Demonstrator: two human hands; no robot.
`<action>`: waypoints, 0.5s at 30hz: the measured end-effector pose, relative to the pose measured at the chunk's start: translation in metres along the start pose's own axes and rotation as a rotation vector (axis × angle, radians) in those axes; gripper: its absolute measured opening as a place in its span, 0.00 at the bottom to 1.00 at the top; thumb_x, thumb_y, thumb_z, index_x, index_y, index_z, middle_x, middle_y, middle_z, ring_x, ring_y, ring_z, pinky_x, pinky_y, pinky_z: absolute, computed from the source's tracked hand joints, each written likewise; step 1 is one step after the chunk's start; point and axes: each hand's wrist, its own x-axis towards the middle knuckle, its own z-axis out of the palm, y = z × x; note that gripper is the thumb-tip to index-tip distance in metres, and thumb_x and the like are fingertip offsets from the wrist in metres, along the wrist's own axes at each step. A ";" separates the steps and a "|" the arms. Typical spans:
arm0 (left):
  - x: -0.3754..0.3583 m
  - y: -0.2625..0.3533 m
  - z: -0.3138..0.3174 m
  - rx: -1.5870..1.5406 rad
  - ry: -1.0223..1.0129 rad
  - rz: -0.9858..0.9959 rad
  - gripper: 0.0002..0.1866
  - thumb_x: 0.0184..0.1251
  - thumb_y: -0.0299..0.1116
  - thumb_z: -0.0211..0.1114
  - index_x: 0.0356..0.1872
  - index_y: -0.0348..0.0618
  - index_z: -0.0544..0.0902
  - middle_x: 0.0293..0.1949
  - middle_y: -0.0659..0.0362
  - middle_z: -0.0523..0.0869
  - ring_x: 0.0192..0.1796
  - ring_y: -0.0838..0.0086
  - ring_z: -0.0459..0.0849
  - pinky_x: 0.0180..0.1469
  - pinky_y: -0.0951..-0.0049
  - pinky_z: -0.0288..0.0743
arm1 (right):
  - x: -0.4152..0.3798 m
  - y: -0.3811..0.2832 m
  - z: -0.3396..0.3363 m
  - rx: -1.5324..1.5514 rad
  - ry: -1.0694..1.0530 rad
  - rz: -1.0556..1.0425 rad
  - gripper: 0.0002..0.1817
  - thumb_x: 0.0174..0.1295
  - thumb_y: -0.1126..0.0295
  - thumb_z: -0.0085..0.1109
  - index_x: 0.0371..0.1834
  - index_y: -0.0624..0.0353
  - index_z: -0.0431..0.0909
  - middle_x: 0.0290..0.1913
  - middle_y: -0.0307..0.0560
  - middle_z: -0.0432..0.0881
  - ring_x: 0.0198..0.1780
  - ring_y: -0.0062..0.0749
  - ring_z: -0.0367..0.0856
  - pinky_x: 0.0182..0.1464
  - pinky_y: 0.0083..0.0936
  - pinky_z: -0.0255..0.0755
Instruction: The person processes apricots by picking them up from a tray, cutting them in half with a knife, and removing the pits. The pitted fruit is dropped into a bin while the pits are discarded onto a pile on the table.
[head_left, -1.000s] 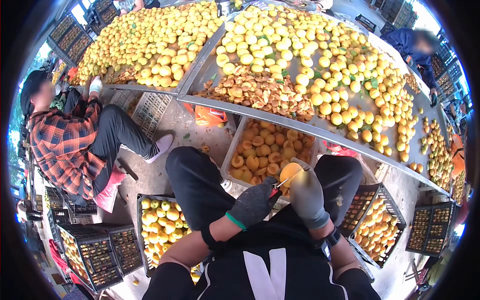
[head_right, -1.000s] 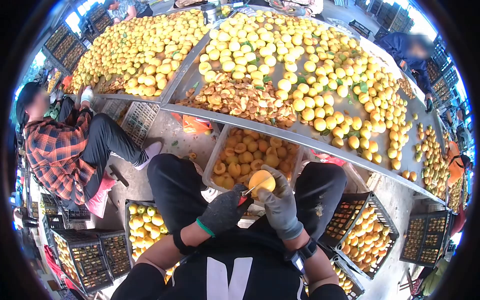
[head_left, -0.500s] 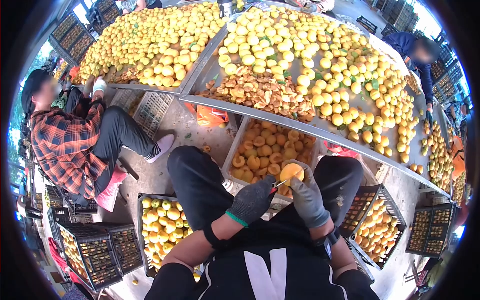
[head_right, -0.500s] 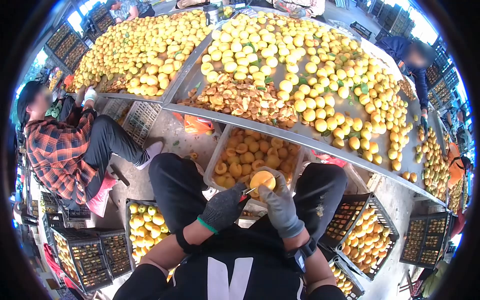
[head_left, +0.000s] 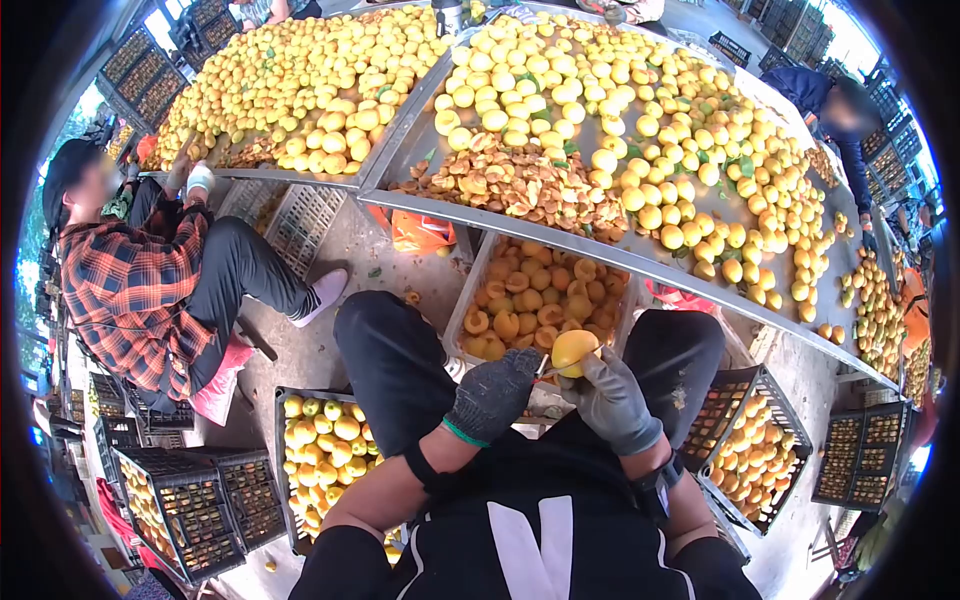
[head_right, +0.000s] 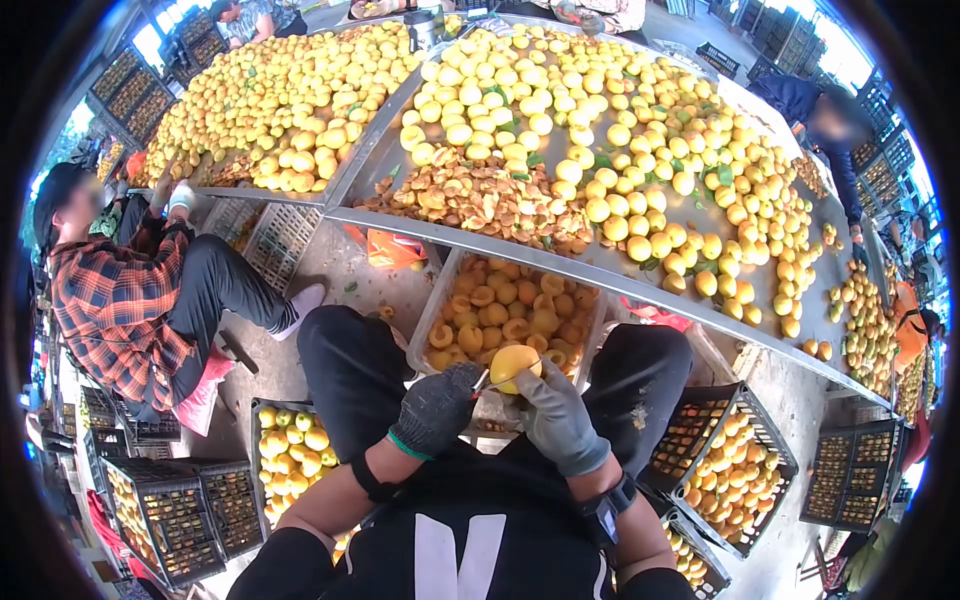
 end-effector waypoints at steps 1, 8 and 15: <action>0.001 -0.001 -0.001 0.015 0.008 0.013 0.18 0.57 0.29 0.61 0.50 0.43 0.79 0.39 0.51 0.84 0.36 0.59 0.85 0.35 0.63 0.78 | 0.001 -0.001 0.003 0.027 0.002 0.007 0.22 0.71 0.60 0.50 0.63 0.60 0.65 0.52 0.43 0.76 0.47 0.26 0.78 0.43 0.17 0.75; -0.001 0.004 -0.006 0.010 0.041 0.013 0.18 0.55 0.30 0.63 0.49 0.44 0.79 0.38 0.51 0.84 0.35 0.59 0.84 0.36 0.63 0.78 | 0.001 0.000 0.010 -0.498 -0.015 -0.232 0.26 0.66 0.65 0.59 0.64 0.59 0.61 0.52 0.42 0.73 0.50 0.25 0.76 0.48 0.18 0.74; -0.004 0.012 -0.010 -0.123 0.015 -0.066 0.15 0.60 0.32 0.63 0.48 0.42 0.79 0.36 0.50 0.84 0.36 0.57 0.85 0.37 0.62 0.78 | 0.008 0.007 0.012 -0.804 0.070 -0.511 0.23 0.66 0.64 0.59 0.60 0.60 0.64 0.48 0.45 0.75 0.41 0.24 0.77 0.42 0.19 0.74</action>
